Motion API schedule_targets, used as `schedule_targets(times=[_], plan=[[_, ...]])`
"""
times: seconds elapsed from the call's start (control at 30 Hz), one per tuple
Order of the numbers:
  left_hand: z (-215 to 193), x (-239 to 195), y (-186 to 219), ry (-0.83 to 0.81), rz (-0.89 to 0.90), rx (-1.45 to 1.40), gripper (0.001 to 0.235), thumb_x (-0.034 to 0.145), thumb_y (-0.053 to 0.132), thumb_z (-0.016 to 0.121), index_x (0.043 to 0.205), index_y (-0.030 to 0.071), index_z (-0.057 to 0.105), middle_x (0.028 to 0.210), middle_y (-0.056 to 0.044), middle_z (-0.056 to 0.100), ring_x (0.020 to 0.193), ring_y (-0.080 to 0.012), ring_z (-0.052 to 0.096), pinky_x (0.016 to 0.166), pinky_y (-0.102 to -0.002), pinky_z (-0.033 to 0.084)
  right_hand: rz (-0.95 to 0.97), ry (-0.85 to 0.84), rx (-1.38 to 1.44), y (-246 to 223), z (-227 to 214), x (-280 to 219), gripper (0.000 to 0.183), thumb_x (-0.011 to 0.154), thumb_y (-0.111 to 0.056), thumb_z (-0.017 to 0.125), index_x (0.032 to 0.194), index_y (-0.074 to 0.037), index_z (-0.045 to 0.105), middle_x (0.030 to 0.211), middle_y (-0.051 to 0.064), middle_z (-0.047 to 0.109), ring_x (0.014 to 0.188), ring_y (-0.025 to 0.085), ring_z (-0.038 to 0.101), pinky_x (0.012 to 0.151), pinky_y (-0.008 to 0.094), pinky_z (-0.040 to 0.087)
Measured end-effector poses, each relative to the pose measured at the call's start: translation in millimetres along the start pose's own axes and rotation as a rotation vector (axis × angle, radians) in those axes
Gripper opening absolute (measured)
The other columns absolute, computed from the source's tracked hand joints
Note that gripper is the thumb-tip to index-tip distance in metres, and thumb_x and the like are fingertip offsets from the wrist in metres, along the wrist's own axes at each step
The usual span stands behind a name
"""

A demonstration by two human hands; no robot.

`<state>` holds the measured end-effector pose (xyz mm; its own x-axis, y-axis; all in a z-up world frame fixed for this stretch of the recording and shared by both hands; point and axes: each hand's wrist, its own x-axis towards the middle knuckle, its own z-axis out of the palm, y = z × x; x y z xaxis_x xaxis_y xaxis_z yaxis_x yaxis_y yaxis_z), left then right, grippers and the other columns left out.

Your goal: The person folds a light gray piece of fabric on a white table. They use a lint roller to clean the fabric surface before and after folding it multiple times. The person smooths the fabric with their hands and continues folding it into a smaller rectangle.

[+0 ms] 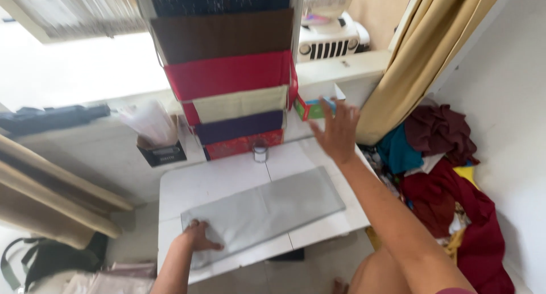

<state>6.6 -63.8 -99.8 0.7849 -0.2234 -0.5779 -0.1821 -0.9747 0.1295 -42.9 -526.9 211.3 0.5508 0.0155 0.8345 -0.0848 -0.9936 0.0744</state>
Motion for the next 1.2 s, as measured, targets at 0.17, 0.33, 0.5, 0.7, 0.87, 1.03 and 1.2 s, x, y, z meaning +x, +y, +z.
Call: schedule_targets(times=[0.17, 0.33, 0.5, 0.7, 0.87, 1.03, 1.2], plan=[[-0.4, -24.9, 57.0, 0.179, -0.281, -0.007, 0.085, 0.095, 0.072, 0.043, 0.158, 0.015, 0.039, 0.163, -0.015, 0.04, 0.145, -0.0342, 0.048, 0.118, -0.057, 0.033, 0.022, -0.933, 0.251, -24.0, 20.2, -144.1, 0.063, 0.106, -0.056, 0.042, 0.158, -0.022, 0.036, 0.156, 0.016, 0.039, 0.148, 0.036, 0.034, 0.121, 0.06, 0.024], [3.3, -102.2, 107.8, 0.455, -0.234, -0.033, 0.076, 0.101, 0.066, 0.032, 0.159, 0.017, 0.035, 0.168, -0.013, 0.03, 0.156, -0.0316, 0.026, 0.125, -0.057, 0.019, 0.106, -1.204, 0.172, 18.7, 53.0, -227.7, 0.068, 0.105, -0.065, 0.029, 0.163, -0.028, 0.025, 0.168, 0.018, 0.023, 0.155, 0.042, 0.022, 0.121, 0.067, 0.022], [27.0, -87.3, 103.1, 0.537, -0.167, -0.116, 0.077, 0.102, 0.064, 0.031, 0.16, 0.015, 0.032, 0.171, -0.015, 0.023, 0.159, -0.0328, 0.018, 0.127, -0.061, 0.012, 0.175, -1.067, 0.164, 49.3, 88.5, -248.0, 0.038, 0.103, -0.057, 0.048, 0.133, -0.038, 0.059, 0.15, 0.005, 0.048, 0.146, 0.032, 0.042, 0.118, 0.06, 0.032], [-19.1, -55.6, 73.6, 0.606, -0.087, 0.041, 0.054, 0.1, 0.022, 0.045, 0.153, 0.016, 0.04, 0.163, -0.011, 0.038, 0.155, -0.0257, 0.031, 0.126, -0.06, 0.02, 0.058, -0.964, 0.253, 29.6, 91.0, -200.8, 0.048, 0.102, -0.017, 0.051, 0.15, -0.024, 0.047, 0.154, 0.01, 0.045, 0.146, 0.03, 0.043, 0.117, 0.052, 0.039], [-38.6, -28.1, 44.0, 0.456, -0.059, 0.109, 0.079, 0.085, 0.0, 0.051, 0.159, 0.022, 0.033, 0.17, -0.007, 0.028, 0.158, -0.0216, 0.024, 0.127, -0.057, 0.02, 0.339, -1.004, 0.078, 37.9, 131.0, -209.1, 0.078, 0.097, -0.054, 0.055, 0.162, -0.015, 0.034, 0.158, 0.02, 0.043, 0.147, 0.035, 0.041, 0.109, 0.056, 0.045], [-8.6, -48.3, 132.8, 0.867, 0.205, -0.053, 0.063, 0.094, 0.021, 0.061, 0.152, 0.002, 0.044, 0.16, -0.023, 0.041, 0.151, -0.0342, 0.037, 0.12, -0.062, 0.027, 0.555, -0.981, 0.125, 38.0, 140.4, -232.0, 0.072, 0.09, -0.061, 0.064, 0.137, -0.008, 0.059, 0.133, 0.014, 0.051, 0.124, 0.033, 0.052, 0.096, 0.05, 0.048], [-5.1, -61.6, 233.2, 0.794, 0.342, -0.336, 0.065, 0.101, 0.033, 0.056, 0.153, -0.003, 0.039, 0.159, -0.029, 0.037, 0.149, -0.0375, 0.037, 0.12, -0.06, 0.028, 0.526, -1.032, 0.178, 53.7, 138.0, -226.5, 0.056, 0.09, -0.051, 0.072, 0.127, -0.011, 0.064, 0.117, 0.01, 0.063, 0.112, 0.03, 0.065, 0.09, 0.047, 0.051]])
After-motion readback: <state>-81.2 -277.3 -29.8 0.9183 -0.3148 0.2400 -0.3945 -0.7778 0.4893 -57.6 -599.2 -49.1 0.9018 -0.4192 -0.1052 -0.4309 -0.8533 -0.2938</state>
